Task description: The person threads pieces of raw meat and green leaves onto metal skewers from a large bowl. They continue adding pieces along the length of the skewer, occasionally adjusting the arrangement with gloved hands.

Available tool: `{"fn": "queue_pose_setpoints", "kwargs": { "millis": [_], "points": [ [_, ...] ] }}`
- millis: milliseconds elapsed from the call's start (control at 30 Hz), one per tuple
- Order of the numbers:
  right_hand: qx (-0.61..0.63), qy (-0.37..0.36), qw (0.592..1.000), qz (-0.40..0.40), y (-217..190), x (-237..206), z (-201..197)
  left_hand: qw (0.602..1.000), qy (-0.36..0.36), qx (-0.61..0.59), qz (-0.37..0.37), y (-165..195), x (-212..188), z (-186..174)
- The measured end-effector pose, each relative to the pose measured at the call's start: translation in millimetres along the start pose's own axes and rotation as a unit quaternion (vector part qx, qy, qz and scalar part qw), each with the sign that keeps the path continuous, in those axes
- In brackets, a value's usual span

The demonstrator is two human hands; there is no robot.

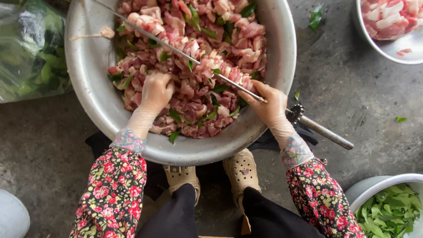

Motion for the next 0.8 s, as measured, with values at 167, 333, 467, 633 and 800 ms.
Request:
{"fn": "queue_pose_setpoints", "kwargs": {
  "millis": [167, 333, 467, 633, 800],
  "points": [
    [-0.028, 0.003, 1.000, -0.007, 2.1, -4.8, 5.0, 0.966, -0.047, 0.166, 0.193, 58.2, -7.4, 23.0],
    [0.005, 0.005, 1.000, 0.012, 1.5, -7.8, 8.0, 0.954, -0.166, 0.218, 0.119, 46.2, 5.2, 28.1],
    [-0.009, 0.006, 1.000, 0.002, 2.3, -12.1, 10.8, 0.991, -0.008, 0.084, 0.103, 32.4, 5.6, -34.7],
    [-0.012, 0.017, 1.000, -0.004, -1.6, -15.7, 12.2, 0.989, 0.126, -0.023, 0.071, 31.3, 9.7, -103.1],
    [-0.007, 0.015, 1.000, 0.018, -4.7, 12.9, 16.1, 0.992, 0.055, -0.081, -0.077, 7.4, 32.6, -85.9]
  ]
}}
Point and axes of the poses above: each hand's wrist, its own x-axis towards the middle knuckle, its own z-axis out of the palm, y = z × x, the point moved 5 cm from there along x, towards the middle knuckle, and after that the axes turned 9 degrees about y, right-handed, at the moved point
